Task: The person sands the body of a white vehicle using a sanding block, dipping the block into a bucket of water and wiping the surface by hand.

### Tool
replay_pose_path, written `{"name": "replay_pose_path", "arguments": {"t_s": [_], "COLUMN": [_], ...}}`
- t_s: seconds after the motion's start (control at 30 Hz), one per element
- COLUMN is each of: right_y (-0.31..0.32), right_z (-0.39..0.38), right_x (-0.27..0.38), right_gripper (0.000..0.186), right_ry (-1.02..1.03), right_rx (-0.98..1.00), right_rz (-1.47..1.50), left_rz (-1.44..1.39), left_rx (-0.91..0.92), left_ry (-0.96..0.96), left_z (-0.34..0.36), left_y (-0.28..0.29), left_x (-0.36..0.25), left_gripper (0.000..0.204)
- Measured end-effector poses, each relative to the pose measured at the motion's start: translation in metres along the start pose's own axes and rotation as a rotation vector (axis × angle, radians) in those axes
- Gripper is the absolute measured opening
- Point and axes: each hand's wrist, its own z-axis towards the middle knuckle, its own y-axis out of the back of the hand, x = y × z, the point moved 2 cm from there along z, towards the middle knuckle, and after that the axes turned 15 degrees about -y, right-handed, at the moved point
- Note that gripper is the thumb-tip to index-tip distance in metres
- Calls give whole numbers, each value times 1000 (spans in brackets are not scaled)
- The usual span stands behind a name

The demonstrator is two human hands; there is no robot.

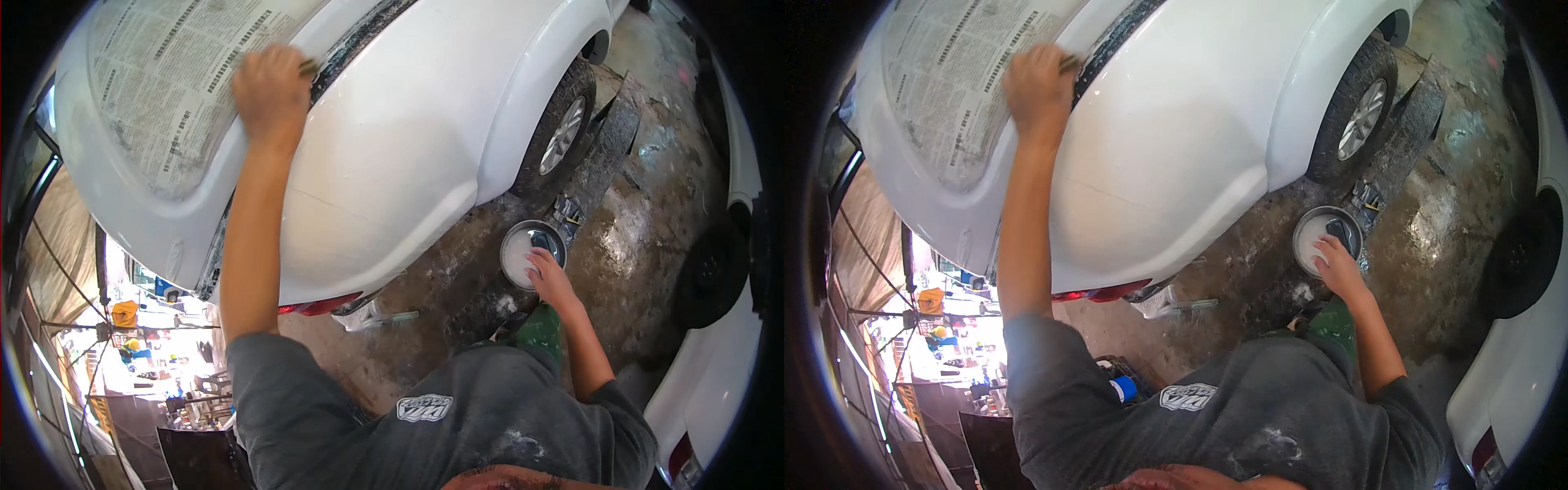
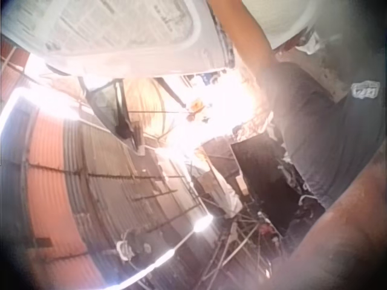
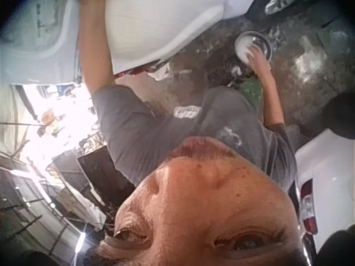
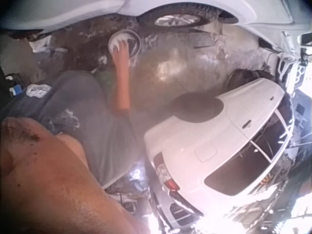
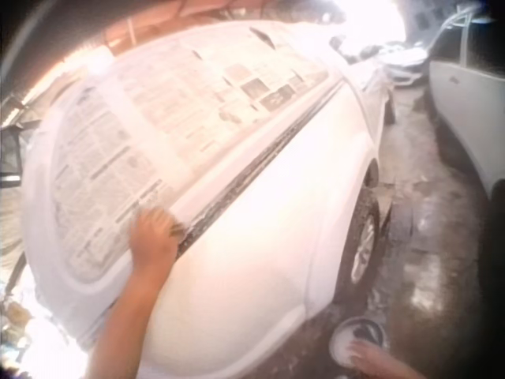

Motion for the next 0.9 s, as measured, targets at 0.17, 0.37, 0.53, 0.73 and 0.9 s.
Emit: {"name": "replay_pose_path", "arguments": {"t_s": [0.17,0.37,0.53,0.73,0.9], "right_y": [13,6,25,19,-11], "right_z": [-19,13,-7,10,36], "right_x": [-46,-2,-51,-20,77], "right_gripper": [33,33,34,33,31], "right_ry": [-239,-23,-123,-61,241], "right_rx": [13,10,-13,10,80], "right_rz": [5,43,-10,-44,-20], "left_rz": [-36,40,-33,-126,-128], "left_rx": [40,3,131,56,32], "left_ry": [49,-34,80,-12,-53], "left_z": [-17,27,-84,-70,-37], "left_y": [6,-10,45,57,31], "left_x": [4,5,24,31,26], "left_gripper": [17,18,21,23,23]}}
